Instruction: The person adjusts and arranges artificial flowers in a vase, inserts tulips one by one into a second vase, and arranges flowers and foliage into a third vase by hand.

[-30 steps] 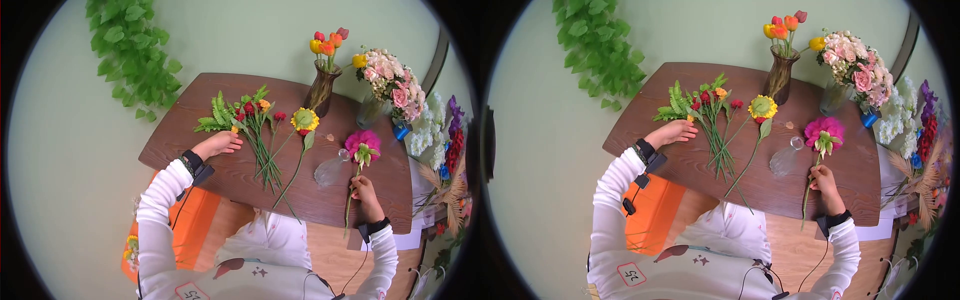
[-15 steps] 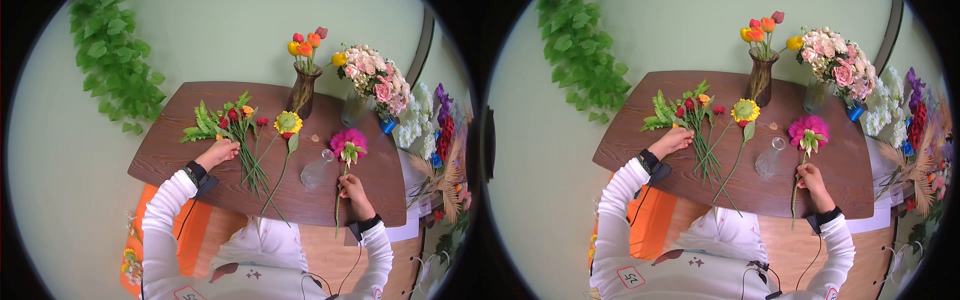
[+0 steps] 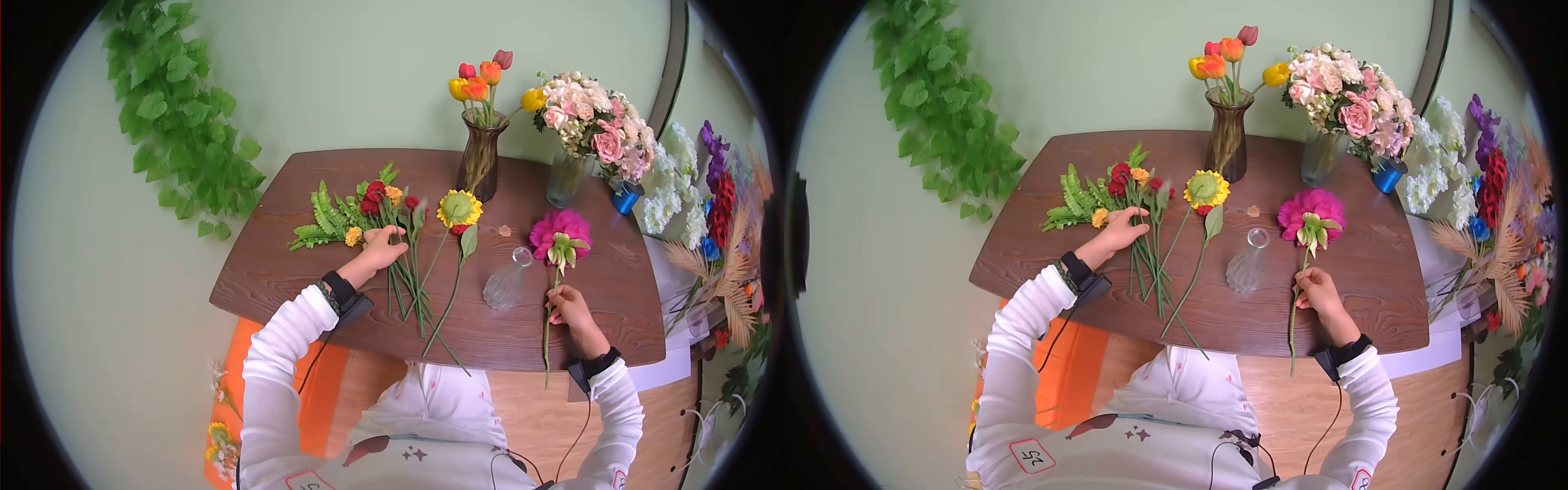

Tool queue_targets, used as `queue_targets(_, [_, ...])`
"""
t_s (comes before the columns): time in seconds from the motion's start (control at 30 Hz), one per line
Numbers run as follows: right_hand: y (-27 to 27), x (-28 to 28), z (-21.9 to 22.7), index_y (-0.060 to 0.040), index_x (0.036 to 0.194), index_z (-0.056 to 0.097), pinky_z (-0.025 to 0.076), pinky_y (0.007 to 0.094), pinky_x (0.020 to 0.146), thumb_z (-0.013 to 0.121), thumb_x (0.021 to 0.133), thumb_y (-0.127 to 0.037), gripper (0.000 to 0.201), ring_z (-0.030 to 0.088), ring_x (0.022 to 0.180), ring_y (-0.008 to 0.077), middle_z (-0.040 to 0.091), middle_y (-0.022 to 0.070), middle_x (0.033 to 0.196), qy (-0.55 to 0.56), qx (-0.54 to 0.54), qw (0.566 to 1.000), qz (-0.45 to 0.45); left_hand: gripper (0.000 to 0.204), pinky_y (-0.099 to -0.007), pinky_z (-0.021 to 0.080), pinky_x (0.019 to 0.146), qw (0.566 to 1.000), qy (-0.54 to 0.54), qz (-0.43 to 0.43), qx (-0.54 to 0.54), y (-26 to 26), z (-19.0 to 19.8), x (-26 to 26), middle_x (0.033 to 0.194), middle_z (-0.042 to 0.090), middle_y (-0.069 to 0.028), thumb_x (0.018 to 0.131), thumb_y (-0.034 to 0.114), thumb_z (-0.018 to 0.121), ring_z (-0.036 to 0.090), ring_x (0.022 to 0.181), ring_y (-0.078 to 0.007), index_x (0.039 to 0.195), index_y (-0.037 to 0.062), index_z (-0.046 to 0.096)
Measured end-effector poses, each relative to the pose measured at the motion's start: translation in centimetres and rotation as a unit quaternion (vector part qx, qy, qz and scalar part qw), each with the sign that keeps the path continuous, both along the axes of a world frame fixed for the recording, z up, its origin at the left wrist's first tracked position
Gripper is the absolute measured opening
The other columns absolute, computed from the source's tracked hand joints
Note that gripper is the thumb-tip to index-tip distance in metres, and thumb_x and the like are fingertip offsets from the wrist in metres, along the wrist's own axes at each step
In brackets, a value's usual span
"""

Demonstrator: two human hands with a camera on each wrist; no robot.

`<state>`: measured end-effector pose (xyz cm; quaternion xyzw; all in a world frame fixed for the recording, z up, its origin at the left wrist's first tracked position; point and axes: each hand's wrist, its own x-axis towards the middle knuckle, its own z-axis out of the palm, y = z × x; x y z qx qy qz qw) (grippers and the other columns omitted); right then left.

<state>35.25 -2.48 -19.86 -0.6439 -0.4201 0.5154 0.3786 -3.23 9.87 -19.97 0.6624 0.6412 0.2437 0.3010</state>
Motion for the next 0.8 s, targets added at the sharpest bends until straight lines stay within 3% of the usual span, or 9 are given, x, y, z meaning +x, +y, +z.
queue_targets(0.03, [0.0,0.1,-0.2,-0.006,0.084,0.05,0.044,0.0195,0.041,0.053,0.087,-0.018,0.012,0.051,0.045,0.0081,0.056,0.0036,0.071,0.004,0.005,1.0,0.0,0.043,-0.0372,0.024,0.099,0.997,-0.065,0.007,-0.044,-0.2,0.2,0.0,0.122,0.03,-0.0214,0.073,0.024,0.062,0.017,0.12,-0.03,0.114,0.0187,0.049])
queue_targets(0.07, [-0.1,0.1,-0.3,-0.006,0.084,0.05,0.044,0.0195,0.041,0.053,0.087,-0.018,0.012,0.051,0.045,0.0081,0.056,0.0036,0.071,0.006,0.004,1.0,-0.001,0.043,-0.0372,0.024,0.099,0.997,-0.063,0.006,-0.045,-0.5,0.3,0.3,0.122,0.03,-0.0214,0.073,0.024,0.062,0.017,0.12,-0.03,0.114,0.0187,0.049])
queue_targets(0.23, [0.2,0.3,-0.7,-0.0057,0.084,0.05,0.044,0.0195,0.04,0.052,0.087,-0.017,0.012,0.051,0.044,0.0081,0.056,0.0035,0.071,0.008,0.009,1.0,0.003,0.047,-0.0302,0.036,0.09,0.993,-0.104,0.046,-0.044,-0.6,0.3,0.6,0.12,0.036,-0.017,0.075,0.018,0.06,0.04,0.105,-0.021,0.118,0.0091,0.044])
queue_targets(0.27, [0.2,0.2,-0.6,-0.0057,0.084,0.05,0.044,0.0195,0.04,0.052,0.087,-0.017,0.012,0.051,0.044,0.0081,0.056,0.0035,0.071,0.009,0.009,1.0,0.002,0.047,-0.0302,0.036,0.09,0.993,-0.103,0.046,-0.044,-0.3,-0.1,0.5,0.12,0.036,-0.017,0.075,0.018,0.06,0.04,0.105,-0.021,0.118,0.0091,0.044])
queue_targets(0.33, [0.0,0.0,-0.4,-0.0064,0.086,0.049,0.041,0.0168,0.039,0.05,0.088,-0.016,0.01,0.049,0.043,0.0062,0.056,0.0039,0.074,0.003,0.003,1.0,0.0,0.047,-0.0267,0.039,0.082,0.966,-0.247,-0.011,-0.071,-0.3,0.2,0.6,0.113,0.043,-0.0115,0.077,0.013,0.057,0.046,0.093,-0.0147,0.12,0.004,0.041])
queue_targets(0.47, [0.0,0.0,-0.4,-0.0064,0.085,0.049,0.041,0.0168,0.039,0.05,0.088,-0.016,0.01,0.049,0.043,0.0061,0.056,0.0036,0.074,0.007,0.007,1.0,-0.002,0.043,-0.0248,0.039,0.074,0.94,-0.316,-0.063,-0.112,0.4,-0.7,1.5,0.101,0.049,-0.0079,0.077,0.006,0.05,0.045,0.085,-0.0125,0.119,0.0029,0.04])
queue_targets(0.6, [-0.1,0.0,-0.5,-0.0063,0.085,0.049,0.041,0.017,0.039,0.05,0.088,-0.016,0.01,0.049,0.044,0.0062,0.056,0.0033,0.074,0.011,0.006,1.0,-0.006,0.035,-0.0253,0.039,0.079,0.924,-0.346,-0.114,-0.113,0.0,0.7,2.9,0.11,0.048,-0.0031,0.083,0.0,0.041,0.047,0.099,-0.012,0.117,0.0077,0.042])
queue_targets(0.73, [-0.1,0.1,-0.7,-0.0061,0.086,0.049,0.042,0.0167,0.04,0.05,0.088,-0.016,0.01,0.049,0.043,0.0062,0.056,0.0036,0.074,0.013,0.009,1.0,-0.003,0.03,-0.0263,0.042,0.075,0.951,-0.288,-0.105,-0.039,1.2,-0.2,0.9,0.106,0.05,-0.0036,0.081,-0.001,0.043,0.051,0.091,-0.0119,0.11,0.0071,0.047])
queue_targets(0.8, [-0.1,0.2,-0.7,-0.0057,0.085,0.049,0.042,0.0179,0.039,0.051,0.087,-0.016,0.01,0.05,0.044,0.0072,0.056,0.0037,0.073,0.019,0.013,1.0,-0.002,0.026,-0.0305,0.043,0.074,0.982,-0.046,-0.147,0.108,1.0,0.3,-1.2,0.099,0.052,-0.0121,0.074,-0.001,0.049,0.053,0.082,-0.0216,0.099,0.005,0.05])
